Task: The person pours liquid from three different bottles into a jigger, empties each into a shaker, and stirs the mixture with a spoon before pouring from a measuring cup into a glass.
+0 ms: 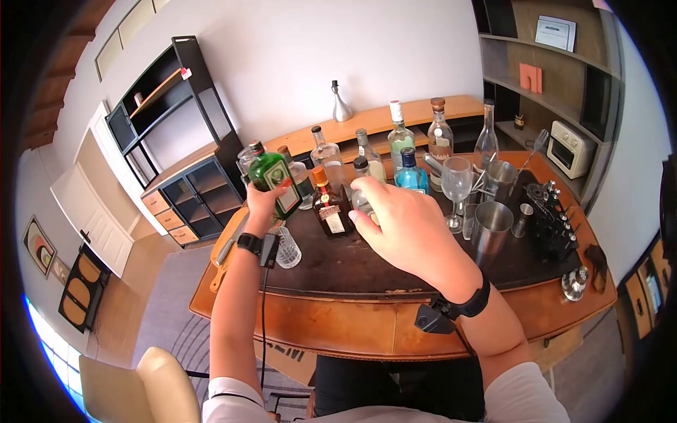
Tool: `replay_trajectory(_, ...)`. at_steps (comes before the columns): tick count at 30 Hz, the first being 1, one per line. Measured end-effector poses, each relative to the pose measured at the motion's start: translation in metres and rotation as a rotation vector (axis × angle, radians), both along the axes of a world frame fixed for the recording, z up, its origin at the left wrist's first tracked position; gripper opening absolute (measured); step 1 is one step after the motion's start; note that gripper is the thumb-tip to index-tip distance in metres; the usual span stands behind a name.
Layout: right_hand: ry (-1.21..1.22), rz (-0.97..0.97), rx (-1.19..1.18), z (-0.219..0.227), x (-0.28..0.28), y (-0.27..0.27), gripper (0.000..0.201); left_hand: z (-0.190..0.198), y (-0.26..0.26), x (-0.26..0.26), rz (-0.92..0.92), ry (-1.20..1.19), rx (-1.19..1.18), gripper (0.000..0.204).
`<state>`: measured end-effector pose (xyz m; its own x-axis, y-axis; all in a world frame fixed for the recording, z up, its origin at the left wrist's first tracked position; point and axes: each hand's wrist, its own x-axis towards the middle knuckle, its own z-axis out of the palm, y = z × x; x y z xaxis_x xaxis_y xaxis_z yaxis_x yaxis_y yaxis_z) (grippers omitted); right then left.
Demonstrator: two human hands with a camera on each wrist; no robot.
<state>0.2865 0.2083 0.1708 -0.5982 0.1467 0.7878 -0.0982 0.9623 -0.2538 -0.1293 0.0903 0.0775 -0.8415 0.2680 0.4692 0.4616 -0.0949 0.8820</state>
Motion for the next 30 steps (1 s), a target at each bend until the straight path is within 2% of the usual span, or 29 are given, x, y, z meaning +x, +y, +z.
replay_trajectory(1,-0.005,0.005,-0.003,-0.001,0.000,0.000,0.023,-0.003,0.004,0.004,-0.039,-0.031,-0.024,0.051)
replay_trajectory(3,-0.010,0.010,0.005,-0.002,0.000,0.001,0.023,-0.019,0.018,-0.003,-0.008,-0.107,-0.054,0.053)
replay_trajectory(4,-0.013,0.013,0.013,-0.003,0.000,0.000,0.023,-0.027,0.022,-0.008,0.094,-0.122,-0.142,0.056)
replay_trajectory(10,-0.068,0.063,0.005,-0.003,0.004,-0.006,0.023,-0.062,0.044,-0.021,0.238,-0.172,-0.170,0.063)
replay_trajectory(14,-0.079,0.062,0.024,-0.003,0.005,-0.006,0.024,-0.061,0.052,-0.001,0.342,-0.237,-0.246,0.071)
replay_trajectory(17,-0.102,0.063,0.021,-0.003,0.005,-0.007,0.026,-0.061,0.057,0.010,0.498,-0.311,-0.372,0.080)
replay_trajectory(23,-0.129,0.081,0.023,-0.004,0.002,-0.008,0.026,-0.068,0.062,0.017,0.480,-0.328,-0.340,0.081)
replay_trajectory(27,-0.110,0.094,0.039,-0.008,0.000,-0.008,0.026,-0.064,0.066,0.024,0.516,-0.403,-0.311,0.094)
replay_trajectory(28,-0.103,0.097,0.040,-0.007,0.000,-0.008,0.026,-0.064,0.066,0.029,0.513,-0.357,-0.307,0.108)
replay_trajectory(30,-0.110,0.087,0.039,-0.006,0.002,-0.009,0.026,-0.081,0.079,0.016,0.549,-0.299,-0.190,0.108)
